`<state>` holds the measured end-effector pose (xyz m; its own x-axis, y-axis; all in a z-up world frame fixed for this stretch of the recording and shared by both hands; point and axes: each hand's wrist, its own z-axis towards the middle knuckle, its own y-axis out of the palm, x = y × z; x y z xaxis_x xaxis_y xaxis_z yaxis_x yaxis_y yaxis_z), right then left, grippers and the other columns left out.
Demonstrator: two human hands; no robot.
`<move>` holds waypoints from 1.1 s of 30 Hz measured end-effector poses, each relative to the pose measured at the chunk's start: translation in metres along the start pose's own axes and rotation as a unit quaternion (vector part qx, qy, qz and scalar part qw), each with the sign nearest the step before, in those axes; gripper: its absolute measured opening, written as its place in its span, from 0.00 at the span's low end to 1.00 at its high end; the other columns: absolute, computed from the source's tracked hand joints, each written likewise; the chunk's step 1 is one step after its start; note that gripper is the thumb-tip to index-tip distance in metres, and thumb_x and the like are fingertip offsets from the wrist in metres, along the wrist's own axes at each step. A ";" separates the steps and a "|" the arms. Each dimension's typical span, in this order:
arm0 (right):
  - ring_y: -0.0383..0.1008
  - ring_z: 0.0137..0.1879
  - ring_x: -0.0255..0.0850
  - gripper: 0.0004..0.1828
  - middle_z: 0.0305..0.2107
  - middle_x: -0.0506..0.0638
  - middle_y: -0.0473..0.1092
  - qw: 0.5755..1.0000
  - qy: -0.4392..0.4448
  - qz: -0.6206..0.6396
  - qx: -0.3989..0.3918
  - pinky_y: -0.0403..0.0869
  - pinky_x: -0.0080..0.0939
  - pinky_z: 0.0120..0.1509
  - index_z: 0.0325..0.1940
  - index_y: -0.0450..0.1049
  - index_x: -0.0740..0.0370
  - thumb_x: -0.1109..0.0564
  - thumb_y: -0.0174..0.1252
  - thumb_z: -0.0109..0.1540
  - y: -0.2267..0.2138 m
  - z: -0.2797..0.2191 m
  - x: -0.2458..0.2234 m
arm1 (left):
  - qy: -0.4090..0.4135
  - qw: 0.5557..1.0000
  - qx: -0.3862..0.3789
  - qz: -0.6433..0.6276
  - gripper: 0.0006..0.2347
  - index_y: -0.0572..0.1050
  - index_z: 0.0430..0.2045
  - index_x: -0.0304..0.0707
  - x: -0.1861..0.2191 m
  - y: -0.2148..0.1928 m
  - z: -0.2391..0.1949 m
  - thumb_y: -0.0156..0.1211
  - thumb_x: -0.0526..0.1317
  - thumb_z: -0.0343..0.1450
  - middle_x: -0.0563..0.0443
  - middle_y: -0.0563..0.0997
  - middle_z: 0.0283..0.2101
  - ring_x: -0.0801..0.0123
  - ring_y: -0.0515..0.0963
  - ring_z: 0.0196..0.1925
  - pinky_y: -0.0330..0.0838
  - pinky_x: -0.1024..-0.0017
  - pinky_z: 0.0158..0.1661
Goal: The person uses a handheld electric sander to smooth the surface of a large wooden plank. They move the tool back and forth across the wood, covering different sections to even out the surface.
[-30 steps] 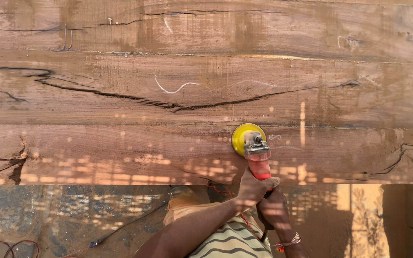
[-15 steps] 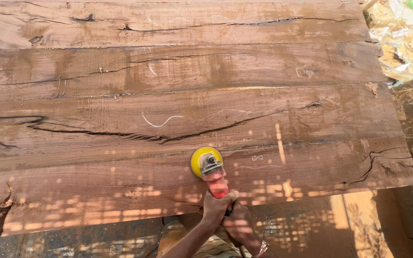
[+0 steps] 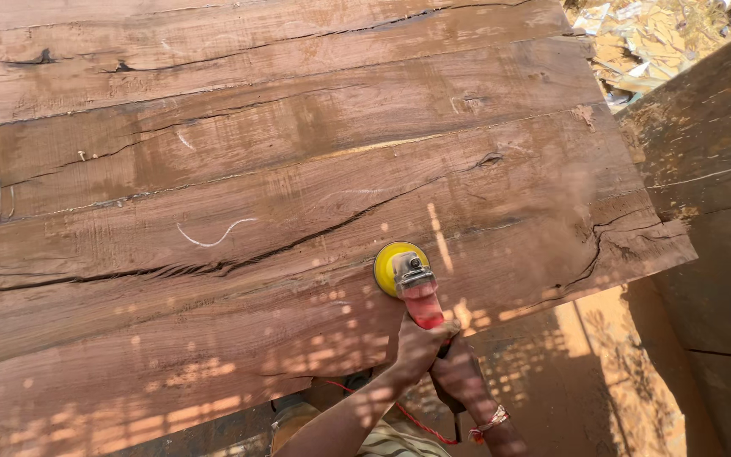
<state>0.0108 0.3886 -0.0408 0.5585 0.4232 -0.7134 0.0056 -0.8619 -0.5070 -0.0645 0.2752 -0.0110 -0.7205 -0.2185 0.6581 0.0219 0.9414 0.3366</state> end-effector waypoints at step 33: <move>0.81 0.31 0.53 0.19 0.26 0.63 0.77 0.990 0.128 -0.050 0.027 0.77 0.51 0.35 0.40 0.73 0.70 0.52 0.65 0.55 -0.028 0.001 0.001 | -0.060 0.967 -0.058 0.240 0.34 0.72 0.49 0.27 0.010 0.025 0.015 0.78 0.52 0.56 0.43 0.82 0.45 0.64 0.83 0.46 0.76 0.69 0.49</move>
<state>0.0104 0.4130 -0.0278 0.7496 0.4144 -0.5161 0.0308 -0.8008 -0.5981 -0.0819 0.3008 -0.0063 -0.6833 0.2755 0.6761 0.4471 0.8900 0.0892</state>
